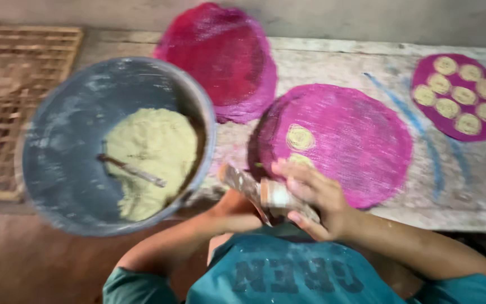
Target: The person uses a manual dough press to extrude dough into spiral shapes onto a pink mat. They repeatedly load dough into the press, push the plunger, and arrange the formed noodles on the mat.
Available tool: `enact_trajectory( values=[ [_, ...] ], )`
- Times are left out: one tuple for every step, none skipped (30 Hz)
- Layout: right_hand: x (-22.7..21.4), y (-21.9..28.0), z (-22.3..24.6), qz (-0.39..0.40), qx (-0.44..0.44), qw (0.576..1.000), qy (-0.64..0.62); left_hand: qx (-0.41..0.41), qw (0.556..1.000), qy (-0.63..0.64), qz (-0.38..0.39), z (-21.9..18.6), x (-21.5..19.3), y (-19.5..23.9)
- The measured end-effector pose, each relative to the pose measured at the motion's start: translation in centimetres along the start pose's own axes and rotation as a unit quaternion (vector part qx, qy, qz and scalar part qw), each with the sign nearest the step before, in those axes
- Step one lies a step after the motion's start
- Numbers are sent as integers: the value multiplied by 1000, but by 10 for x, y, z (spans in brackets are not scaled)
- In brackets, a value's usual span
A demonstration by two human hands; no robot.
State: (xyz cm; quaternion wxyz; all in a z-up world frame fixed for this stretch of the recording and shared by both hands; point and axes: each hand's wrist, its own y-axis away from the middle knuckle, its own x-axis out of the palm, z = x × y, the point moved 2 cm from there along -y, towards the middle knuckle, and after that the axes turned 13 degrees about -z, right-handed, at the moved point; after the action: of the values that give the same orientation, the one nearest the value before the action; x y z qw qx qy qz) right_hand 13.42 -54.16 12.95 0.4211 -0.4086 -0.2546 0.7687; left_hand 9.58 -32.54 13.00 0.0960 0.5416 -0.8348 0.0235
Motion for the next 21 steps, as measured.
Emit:
enact_trajectory(
  values=[
    [-15,12,-5,-8,46,999,-7,-24,993,105,44,1,2,-10],
    [-34,24,-13,-9,105,991,-80,-14,998,52,43,6,6,-26],
    [-52,38,-23,-9,159,979,-131,-5,999,-1,39,14,11,-40],
    [-72,54,-33,11,229,955,-190,5,998,-53,35,24,14,-55],
    [-86,69,-48,66,316,914,-246,16,994,-107,29,35,15,-70],
    [-97,86,-61,112,397,861,-297,27,986,-162,22,46,14,-87],
    [-104,106,-69,151,462,805,-340,38,976,-216,14,56,11,-104],
    [-109,125,-74,131,472,792,-364,40,975,-217,34,65,5,-126],
    [-112,144,-78,119,483,775,-389,41,974,-218,53,74,-5,-150],
    [-113,162,-80,65,466,785,-403,42,972,-220,72,84,-18,-177],
    [-117,181,-82,23,495,794,-352,40,970,-221,91,96,-31,-202],
    [-120,199,-82,-11,519,794,-316,39,968,-221,111,111,-45,-226],
    [-125,212,-85,-49,524,803,-279,48,977,-207,10,124,-62,-257],
    [-129,222,-86,-79,516,816,-248,58,976,-190,-92,136,-79,-287],
    [-133,231,-87,-110,509,827,-213,34,939,-291,-183,151,-97,-311],
    [-138,238,-87,-139,497,837,-180,11,882,-385,-270,167,-111,-327],
    [-141,243,-88,-161,486,846,-152,-34,891,-376,-253,184,-120,-338],
    [-145,249,-87,-181,477,851,-126,-79,897,-367,-235,197,-126,-344],
    [-146,255,-87,-203,469,853,-104,-124,900,-357,-216,207,-131,-347],
    [-148,262,-86,-213,487,841,-100,-113,947,-225,-200,213,-132,-343],
    [-146,270,-84,-225,509,824,-102,-101,974,-87,-181,218,-128,-333]
  ],
)
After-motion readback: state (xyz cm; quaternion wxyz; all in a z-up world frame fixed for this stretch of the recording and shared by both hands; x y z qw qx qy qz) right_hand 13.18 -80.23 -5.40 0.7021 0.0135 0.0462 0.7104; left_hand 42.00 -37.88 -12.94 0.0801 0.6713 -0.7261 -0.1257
